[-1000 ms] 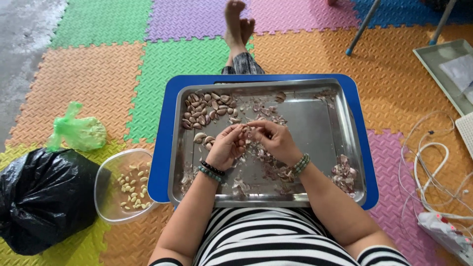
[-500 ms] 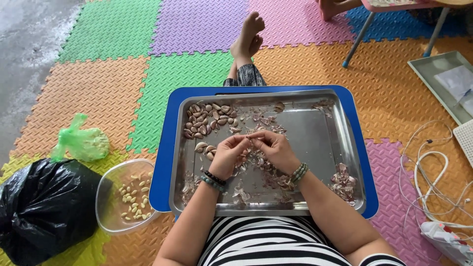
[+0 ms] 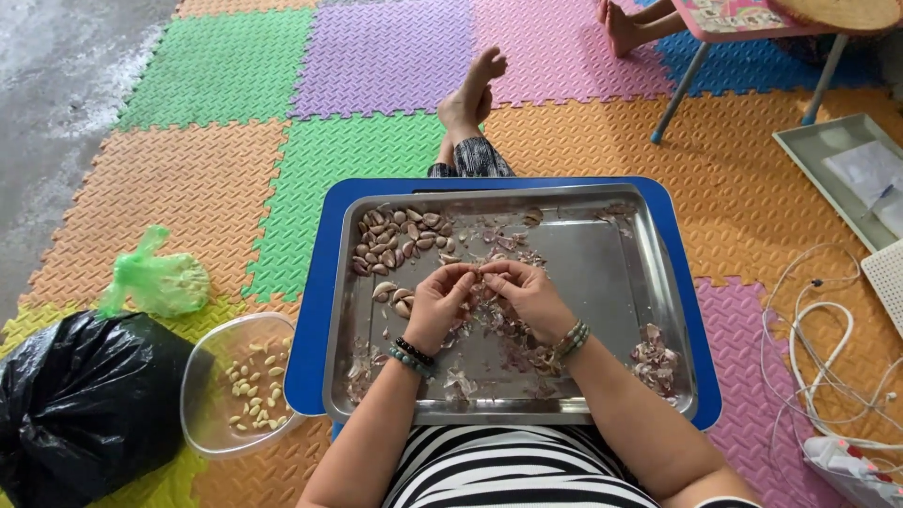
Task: A person sitting on the floor is peeling the outer skin off seeds or garlic cloves from a metal tray and placing the peeled items into a plastic bowl.
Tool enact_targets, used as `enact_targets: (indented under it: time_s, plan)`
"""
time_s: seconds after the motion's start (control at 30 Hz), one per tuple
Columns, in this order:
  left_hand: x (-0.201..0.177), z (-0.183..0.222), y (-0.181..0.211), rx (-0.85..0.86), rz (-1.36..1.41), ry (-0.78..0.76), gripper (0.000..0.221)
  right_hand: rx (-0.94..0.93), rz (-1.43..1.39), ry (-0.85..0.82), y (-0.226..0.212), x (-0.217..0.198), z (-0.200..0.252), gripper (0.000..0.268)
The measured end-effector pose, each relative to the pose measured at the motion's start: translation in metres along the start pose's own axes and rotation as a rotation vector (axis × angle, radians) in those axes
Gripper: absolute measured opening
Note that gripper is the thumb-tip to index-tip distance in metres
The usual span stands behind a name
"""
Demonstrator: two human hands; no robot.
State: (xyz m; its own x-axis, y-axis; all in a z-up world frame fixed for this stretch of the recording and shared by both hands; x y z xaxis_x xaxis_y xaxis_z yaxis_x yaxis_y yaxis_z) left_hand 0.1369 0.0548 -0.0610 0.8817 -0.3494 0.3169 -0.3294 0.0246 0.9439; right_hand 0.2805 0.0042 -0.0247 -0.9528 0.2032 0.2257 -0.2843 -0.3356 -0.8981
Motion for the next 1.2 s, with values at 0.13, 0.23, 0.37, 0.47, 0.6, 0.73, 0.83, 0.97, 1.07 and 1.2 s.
enact_targets:
  time_s: [0.13,0.23,0.37,0.47,0.6,0.73,0.83,0.97,1.07,1.2]
  plan:
    - [-0.001,-0.003,-0.004,-0.001,-0.004,0.003,0.028,0.018,-0.04,-0.012,0.004,-0.001,-0.005,0.013]
    - [-0.001,-0.003,-0.005,0.006,0.02,0.02,0.028,0.011,-0.077,0.007,0.007,-0.002,-0.007,0.013]
    - [0.002,0.0,0.005,-0.016,0.047,0.068,0.028,-0.022,-0.081,0.029,0.005,-0.001,-0.003,0.014]
    - [-0.001,-0.003,0.003,-0.083,0.1,0.17,0.024,-0.106,0.03,0.032,0.002,0.0,-0.003,0.013]
    - [-0.01,-0.004,0.014,-0.061,0.092,0.188,0.024,-0.153,0.065,0.03,-0.005,0.005,0.004,0.015]
    - [-0.003,-0.001,0.014,-0.01,0.081,0.147,0.023,-0.222,0.262,0.039,-0.015,0.009,0.014,0.023]
    - [-0.001,-0.001,0.014,0.037,0.031,0.119,0.024,-0.239,0.343,0.064,-0.015,0.005,0.013,0.024]
    - [-0.002,0.0,0.015,0.075,-0.005,0.12,0.023,-0.319,0.394,0.134,-0.015,0.003,0.008,0.014]
    - [-0.004,0.0,0.007,0.084,-0.012,0.115,0.025,-0.348,0.356,0.14,-0.009,0.0,0.005,0.013]
    - [-0.005,-0.001,0.004,0.092,-0.049,0.094,0.024,-0.339,0.372,0.087,-0.019,0.008,0.017,0.02]
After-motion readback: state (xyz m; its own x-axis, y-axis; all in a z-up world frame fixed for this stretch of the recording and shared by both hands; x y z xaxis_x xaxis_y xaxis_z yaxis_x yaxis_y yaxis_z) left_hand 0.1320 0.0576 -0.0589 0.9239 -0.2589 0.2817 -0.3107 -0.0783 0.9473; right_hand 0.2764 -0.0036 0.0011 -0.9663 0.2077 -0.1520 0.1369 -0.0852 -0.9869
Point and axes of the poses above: each hand's wrist, its own z-axis away from the middle knuckle, its own x-axis out of the palm, y = z × x, the point moved 4 cm from there along -z, towards the middle knuckle, and after that the axes turned 13 degrees about x, right-handed, at the moved point
